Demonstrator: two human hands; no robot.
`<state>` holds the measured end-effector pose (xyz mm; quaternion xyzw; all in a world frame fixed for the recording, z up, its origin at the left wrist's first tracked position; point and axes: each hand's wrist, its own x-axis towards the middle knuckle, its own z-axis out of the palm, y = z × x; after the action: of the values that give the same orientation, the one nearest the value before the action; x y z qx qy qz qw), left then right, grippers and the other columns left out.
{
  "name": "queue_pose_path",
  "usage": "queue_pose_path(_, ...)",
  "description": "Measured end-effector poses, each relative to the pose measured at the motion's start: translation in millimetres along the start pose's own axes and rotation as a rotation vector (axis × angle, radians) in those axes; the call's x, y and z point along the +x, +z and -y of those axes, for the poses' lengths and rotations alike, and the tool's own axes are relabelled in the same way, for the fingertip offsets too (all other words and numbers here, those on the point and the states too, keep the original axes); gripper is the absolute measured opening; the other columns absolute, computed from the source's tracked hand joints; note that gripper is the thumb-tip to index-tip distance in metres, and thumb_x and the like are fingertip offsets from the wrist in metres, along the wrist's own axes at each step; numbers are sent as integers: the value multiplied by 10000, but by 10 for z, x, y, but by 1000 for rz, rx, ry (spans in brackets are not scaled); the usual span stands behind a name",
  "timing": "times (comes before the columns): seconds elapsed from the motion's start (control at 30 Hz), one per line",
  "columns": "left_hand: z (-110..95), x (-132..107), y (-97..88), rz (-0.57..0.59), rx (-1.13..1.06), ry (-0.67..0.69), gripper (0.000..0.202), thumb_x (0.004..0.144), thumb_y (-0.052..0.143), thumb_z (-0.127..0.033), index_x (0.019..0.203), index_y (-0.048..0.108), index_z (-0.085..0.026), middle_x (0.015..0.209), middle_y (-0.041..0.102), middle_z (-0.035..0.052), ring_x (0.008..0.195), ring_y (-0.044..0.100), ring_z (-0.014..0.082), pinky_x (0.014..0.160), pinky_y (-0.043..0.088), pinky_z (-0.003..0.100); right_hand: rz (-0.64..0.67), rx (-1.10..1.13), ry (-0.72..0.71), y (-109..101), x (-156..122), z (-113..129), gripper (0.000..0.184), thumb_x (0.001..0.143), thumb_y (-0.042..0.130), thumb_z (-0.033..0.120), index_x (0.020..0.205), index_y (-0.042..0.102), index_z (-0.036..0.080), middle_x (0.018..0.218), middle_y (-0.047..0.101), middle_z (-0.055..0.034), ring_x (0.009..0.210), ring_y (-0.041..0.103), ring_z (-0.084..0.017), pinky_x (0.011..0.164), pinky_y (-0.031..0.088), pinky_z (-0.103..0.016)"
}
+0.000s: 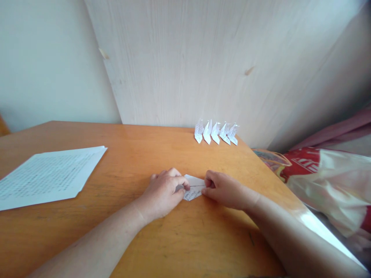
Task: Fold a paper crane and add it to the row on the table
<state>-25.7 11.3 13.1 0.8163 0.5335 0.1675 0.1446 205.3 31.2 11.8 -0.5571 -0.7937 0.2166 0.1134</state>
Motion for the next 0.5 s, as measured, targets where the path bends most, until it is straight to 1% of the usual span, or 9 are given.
queue_pose_path(0.1,2,-3,1,2,2,-4,244,848,557,-233,940,739,-366,1046,663,-16,1038,603,238,846,388,389,24,27,19,-32,4,15,59,756,612,192,809,588,203,774,660,-13,698,562,-159,604,356,-257)
queue_pose_path(0.27,-5,-3,-16,13,10,-11,238,861,553,-253,955,744,-360,1072,668,-11,1023,606,234,830,396,375,50,33,34,-114,-23,101,113,738,572,117,814,608,193,781,661,-18,704,561,-158,603,359,-254)
queue_pose_path(0.4,-1,4,-21,16,5,-5,241,860,552,-241,959,740,-354,1064,665,-8,1021,610,235,845,397,383,26,65,14,-134,-47,103,152,728,540,73,795,605,193,781,660,-19,714,557,-160,618,364,-255)
queue_pose_path(0.5,-3,5,-20,28,4,-8,250,862,548,-231,964,742,-350,1056,663,-1,1016,614,233,860,398,393,-9,114,31,-108,-50,64,143,745,529,86,802,601,195,761,652,-15,691,550,-159,599,358,-257)
